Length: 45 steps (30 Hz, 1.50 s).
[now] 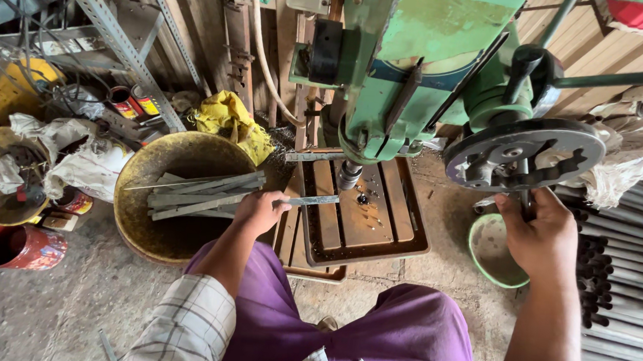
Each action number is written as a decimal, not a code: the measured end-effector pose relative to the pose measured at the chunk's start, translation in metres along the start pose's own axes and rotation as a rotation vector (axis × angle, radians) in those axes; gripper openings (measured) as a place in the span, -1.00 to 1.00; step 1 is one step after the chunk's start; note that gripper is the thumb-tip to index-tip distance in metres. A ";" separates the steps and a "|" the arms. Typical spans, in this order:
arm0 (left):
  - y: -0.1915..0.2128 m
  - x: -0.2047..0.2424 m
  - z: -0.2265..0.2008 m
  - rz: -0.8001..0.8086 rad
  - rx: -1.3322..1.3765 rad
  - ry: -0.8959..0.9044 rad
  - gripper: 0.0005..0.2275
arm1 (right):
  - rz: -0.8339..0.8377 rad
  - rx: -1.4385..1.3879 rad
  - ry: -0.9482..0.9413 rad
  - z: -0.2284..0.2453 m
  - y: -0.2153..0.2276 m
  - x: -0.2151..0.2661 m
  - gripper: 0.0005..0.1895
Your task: The person operates a drill press to drill holes into metal bars. They pick up bars from a bowl, position them under the drill, and lower the drill to create holes. The person repeats this process for multiple bars.
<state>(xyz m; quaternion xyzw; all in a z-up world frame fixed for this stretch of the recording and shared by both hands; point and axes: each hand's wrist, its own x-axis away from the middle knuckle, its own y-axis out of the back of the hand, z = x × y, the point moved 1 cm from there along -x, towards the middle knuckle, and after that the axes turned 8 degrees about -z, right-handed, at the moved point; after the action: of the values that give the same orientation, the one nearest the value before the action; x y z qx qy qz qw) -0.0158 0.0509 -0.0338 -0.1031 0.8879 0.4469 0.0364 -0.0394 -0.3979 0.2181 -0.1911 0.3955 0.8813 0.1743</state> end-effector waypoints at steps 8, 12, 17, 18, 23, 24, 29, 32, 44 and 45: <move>-0.004 0.000 0.000 0.057 0.010 0.030 -0.78 | 0.010 -0.109 -0.064 -0.008 -0.007 0.001 -0.79; -0.006 0.001 0.001 -0.009 0.036 -0.032 -0.78 | -0.012 -0.089 -0.019 -0.010 -0.009 0.001 -0.80; -0.004 0.001 -0.001 -0.001 0.027 -0.041 -0.78 | -0.002 -0.122 -0.100 -0.013 -0.011 0.001 -0.81; -0.003 0.001 -0.002 0.007 0.020 -0.031 -0.78 | 0.001 -0.131 -0.116 -0.014 -0.012 0.001 -0.81; 0.001 0.001 -0.008 0.031 -0.018 0.004 -0.77 | -0.044 -0.096 0.010 -0.018 -0.019 0.000 -0.87; 0.002 0.002 -0.008 0.022 -0.018 -0.009 -0.77 | -0.040 -0.112 0.010 -0.019 -0.019 0.000 -0.88; 0.003 0.001 -0.010 0.049 -0.027 0.036 -0.77 | -0.033 -0.081 -0.048 -0.023 -0.021 0.000 -0.88; 0.003 0.001 -0.012 0.068 -0.035 0.057 -0.77 | -0.040 -0.062 -0.050 -0.030 -0.023 0.001 -0.88; 0.003 0.001 -0.013 0.056 -0.082 0.029 -0.77 | -0.222 0.022 0.098 -0.055 -0.059 -0.001 -0.91; 0.005 0.002 -0.015 0.062 -0.094 0.030 -0.77 | -0.220 0.016 0.080 -0.054 -0.059 -0.001 -0.90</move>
<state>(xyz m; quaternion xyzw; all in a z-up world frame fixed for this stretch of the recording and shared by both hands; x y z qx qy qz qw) -0.0181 0.0414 -0.0217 -0.0836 0.8692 0.4873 0.0043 -0.0009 -0.4019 0.1485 -0.2670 0.3860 0.8452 0.2555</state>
